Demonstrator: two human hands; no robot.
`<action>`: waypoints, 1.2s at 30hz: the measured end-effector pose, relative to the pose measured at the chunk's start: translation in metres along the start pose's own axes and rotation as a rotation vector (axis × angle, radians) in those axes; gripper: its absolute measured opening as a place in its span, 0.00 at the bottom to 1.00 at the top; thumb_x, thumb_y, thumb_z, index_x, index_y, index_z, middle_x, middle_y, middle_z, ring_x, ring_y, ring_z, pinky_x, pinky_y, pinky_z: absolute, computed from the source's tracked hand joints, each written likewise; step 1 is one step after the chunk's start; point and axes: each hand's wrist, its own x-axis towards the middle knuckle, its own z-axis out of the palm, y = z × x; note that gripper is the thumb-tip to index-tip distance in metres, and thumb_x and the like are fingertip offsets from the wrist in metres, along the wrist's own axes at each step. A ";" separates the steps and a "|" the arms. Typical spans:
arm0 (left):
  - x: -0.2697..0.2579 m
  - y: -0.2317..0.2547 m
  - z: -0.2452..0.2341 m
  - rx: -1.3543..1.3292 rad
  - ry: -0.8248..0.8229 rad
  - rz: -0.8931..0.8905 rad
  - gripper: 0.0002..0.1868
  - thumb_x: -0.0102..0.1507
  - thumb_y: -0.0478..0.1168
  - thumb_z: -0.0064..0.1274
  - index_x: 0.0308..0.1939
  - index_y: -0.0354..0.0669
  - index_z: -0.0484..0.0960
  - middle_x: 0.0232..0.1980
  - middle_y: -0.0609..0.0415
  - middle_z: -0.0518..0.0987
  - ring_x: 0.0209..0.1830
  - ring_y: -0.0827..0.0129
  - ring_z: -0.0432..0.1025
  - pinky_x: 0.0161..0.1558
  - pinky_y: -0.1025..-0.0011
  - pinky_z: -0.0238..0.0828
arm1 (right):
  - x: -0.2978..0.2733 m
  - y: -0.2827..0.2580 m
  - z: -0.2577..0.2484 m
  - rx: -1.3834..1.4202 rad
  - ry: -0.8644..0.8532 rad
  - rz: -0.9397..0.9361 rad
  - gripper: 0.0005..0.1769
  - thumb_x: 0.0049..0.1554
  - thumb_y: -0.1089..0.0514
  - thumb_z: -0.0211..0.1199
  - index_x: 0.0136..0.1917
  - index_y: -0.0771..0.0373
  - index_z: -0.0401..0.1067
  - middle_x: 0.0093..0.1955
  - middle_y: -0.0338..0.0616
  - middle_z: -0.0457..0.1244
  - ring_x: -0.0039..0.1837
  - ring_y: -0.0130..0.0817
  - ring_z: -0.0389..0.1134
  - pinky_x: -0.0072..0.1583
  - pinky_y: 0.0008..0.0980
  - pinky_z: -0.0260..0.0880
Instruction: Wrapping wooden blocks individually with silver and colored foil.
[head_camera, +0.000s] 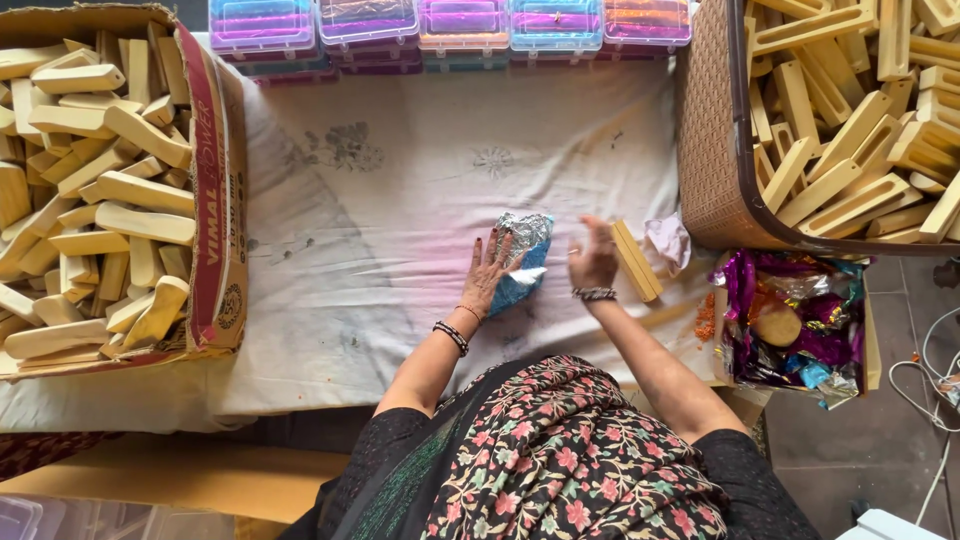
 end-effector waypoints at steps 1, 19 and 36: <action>0.002 0.004 0.008 0.000 0.000 0.001 0.42 0.66 0.42 0.45 0.81 0.74 0.46 0.85 0.44 0.31 0.83 0.41 0.29 0.74 0.36 0.22 | -0.004 -0.015 -0.004 0.000 0.000 0.001 0.25 0.52 0.67 0.65 0.62 0.58 0.68 0.59 0.49 0.68 0.55 0.46 0.71 0.54 0.38 0.73; -0.003 -0.003 -0.014 -0.600 0.101 -0.058 0.41 0.64 0.75 0.33 0.80 0.73 0.52 0.85 0.46 0.40 0.84 0.45 0.26 0.77 0.40 0.16 | -0.037 0.018 -0.009 -0.590 -0.758 -0.133 0.26 0.54 0.32 0.66 0.47 0.55 0.73 0.38 0.45 0.70 0.42 0.43 0.73 0.43 0.44 0.73; 0.002 0.032 -0.033 -0.576 0.226 0.192 0.40 0.63 0.39 0.42 0.81 0.42 0.54 0.85 0.46 0.49 0.86 0.59 0.38 0.81 0.55 0.21 | -0.109 0.062 0.027 -0.284 -0.684 -0.416 0.41 0.56 0.66 0.46 0.81 0.76 0.43 0.83 0.67 0.42 0.84 0.56 0.42 0.80 0.48 0.42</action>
